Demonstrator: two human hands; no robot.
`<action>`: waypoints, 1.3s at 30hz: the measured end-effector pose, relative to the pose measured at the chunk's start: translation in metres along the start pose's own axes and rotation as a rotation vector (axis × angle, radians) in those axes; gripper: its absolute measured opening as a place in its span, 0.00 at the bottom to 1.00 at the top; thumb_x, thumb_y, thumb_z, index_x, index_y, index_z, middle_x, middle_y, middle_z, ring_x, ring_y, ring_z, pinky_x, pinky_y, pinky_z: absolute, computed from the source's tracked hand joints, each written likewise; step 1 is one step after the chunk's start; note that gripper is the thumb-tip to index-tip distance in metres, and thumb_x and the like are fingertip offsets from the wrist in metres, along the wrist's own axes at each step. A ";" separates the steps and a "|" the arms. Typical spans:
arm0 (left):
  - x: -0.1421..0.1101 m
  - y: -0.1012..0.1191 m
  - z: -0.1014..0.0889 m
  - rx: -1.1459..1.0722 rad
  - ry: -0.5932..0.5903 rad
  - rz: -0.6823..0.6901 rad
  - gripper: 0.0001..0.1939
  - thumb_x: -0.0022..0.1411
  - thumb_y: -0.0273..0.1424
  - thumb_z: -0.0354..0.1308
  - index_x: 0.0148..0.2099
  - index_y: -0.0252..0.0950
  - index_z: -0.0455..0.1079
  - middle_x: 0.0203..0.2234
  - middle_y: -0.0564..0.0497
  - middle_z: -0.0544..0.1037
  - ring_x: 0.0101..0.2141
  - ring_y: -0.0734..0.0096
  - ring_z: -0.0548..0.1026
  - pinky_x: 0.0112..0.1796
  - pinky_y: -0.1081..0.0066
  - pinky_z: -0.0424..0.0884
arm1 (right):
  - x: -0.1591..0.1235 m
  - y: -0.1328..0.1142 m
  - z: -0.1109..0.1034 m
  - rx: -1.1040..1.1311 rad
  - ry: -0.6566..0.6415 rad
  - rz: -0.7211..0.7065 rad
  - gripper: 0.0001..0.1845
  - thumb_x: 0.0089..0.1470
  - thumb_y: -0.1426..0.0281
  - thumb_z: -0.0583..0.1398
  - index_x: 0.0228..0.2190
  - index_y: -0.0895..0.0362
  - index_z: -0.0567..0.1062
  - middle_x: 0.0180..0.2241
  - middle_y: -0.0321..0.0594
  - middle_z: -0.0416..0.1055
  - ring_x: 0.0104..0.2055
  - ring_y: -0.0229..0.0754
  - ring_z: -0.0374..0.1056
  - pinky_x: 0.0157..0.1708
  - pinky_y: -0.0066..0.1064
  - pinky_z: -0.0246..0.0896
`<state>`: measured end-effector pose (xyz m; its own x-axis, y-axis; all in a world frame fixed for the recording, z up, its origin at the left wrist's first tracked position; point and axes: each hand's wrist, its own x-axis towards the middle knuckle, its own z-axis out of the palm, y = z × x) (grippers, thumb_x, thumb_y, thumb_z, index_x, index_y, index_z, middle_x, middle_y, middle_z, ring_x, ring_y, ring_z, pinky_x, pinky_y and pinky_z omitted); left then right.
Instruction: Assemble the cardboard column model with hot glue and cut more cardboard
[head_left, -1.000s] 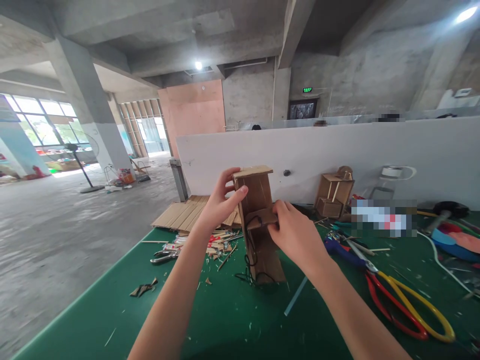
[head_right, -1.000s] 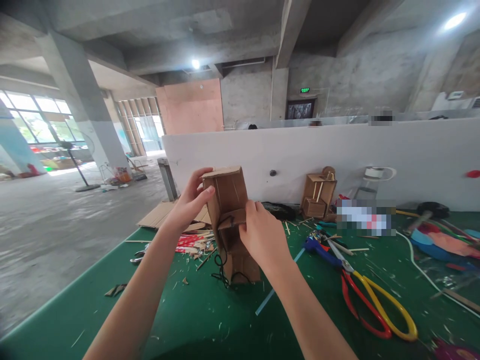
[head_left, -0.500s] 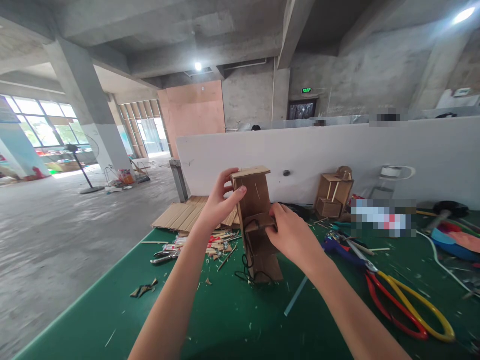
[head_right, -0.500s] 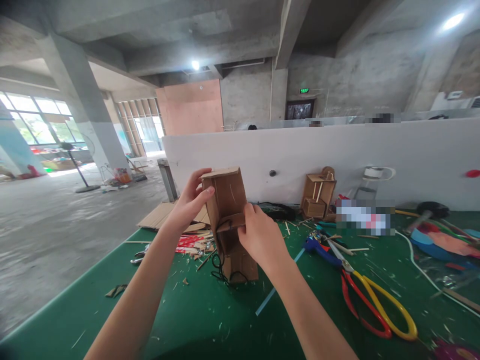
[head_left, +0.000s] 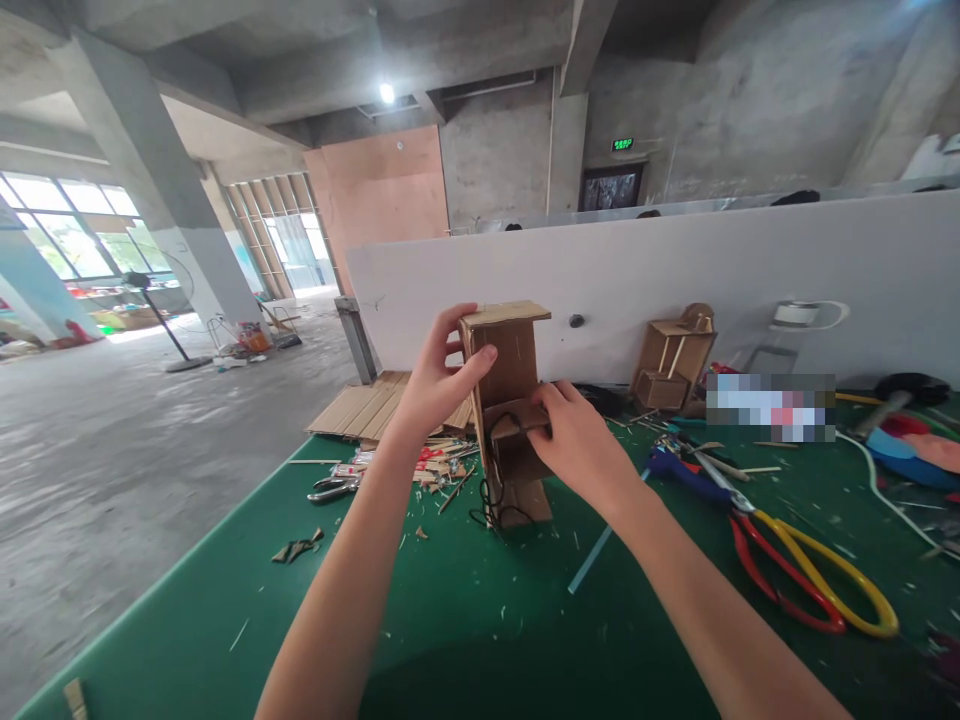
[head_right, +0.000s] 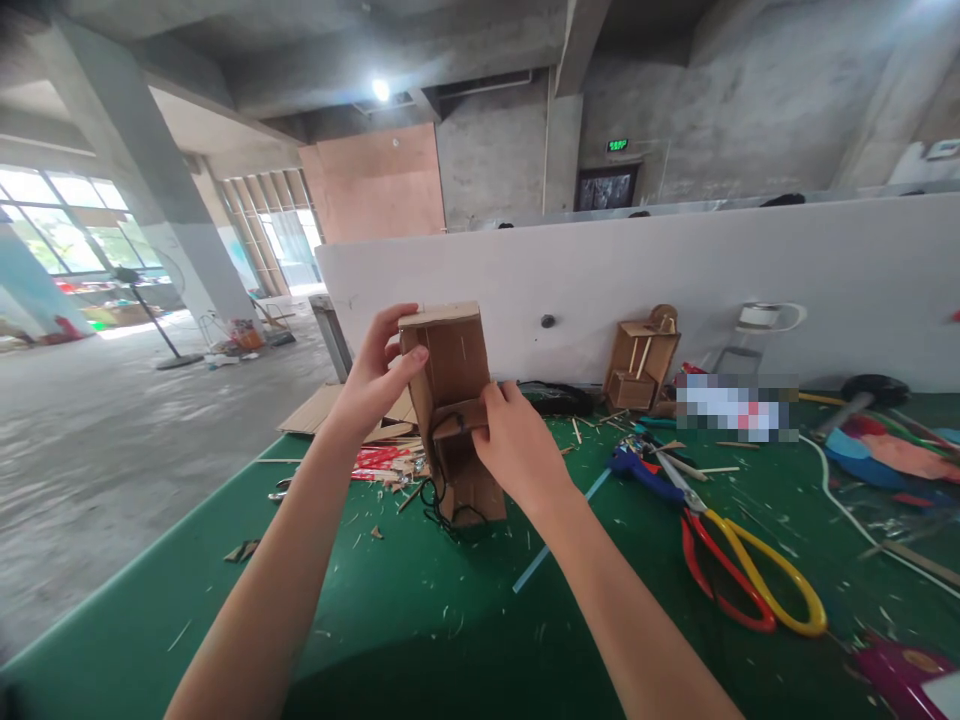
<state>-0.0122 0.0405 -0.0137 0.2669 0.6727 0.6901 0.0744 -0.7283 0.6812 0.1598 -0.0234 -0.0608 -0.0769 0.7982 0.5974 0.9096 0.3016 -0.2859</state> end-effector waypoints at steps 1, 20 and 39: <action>0.000 0.000 0.000 0.013 -0.001 -0.006 0.24 0.58 0.40 0.59 0.56 0.47 0.60 0.52 0.49 0.68 0.43 0.68 0.71 0.36 0.72 0.73 | 0.000 0.000 0.002 -0.006 0.018 0.001 0.12 0.49 0.79 0.53 0.37 0.59 0.67 0.39 0.45 0.66 0.38 0.43 0.66 0.34 0.34 0.61; 0.002 -0.006 0.001 0.130 0.068 0.005 0.24 0.56 0.36 0.61 0.55 0.48 0.62 0.52 0.49 0.67 0.43 0.68 0.72 0.35 0.73 0.74 | -0.001 0.004 0.017 -0.187 0.046 0.002 0.09 0.51 0.76 0.53 0.36 0.58 0.65 0.38 0.43 0.65 0.34 0.41 0.65 0.26 0.31 0.52; 0.001 -0.008 -0.026 0.107 -0.006 -0.088 0.30 0.55 0.41 0.62 0.60 0.53 0.60 0.56 0.48 0.63 0.47 0.62 0.71 0.53 0.51 0.68 | -0.001 -0.009 0.001 -0.308 -0.081 -0.008 0.12 0.53 0.77 0.51 0.40 0.58 0.68 0.40 0.41 0.66 0.38 0.41 0.66 0.20 0.30 0.43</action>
<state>-0.0380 0.0501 -0.0123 0.2603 0.7342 0.6271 0.2001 -0.6764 0.7088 0.1515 -0.0262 -0.0601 -0.1059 0.8390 0.5338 0.9887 0.1459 -0.0332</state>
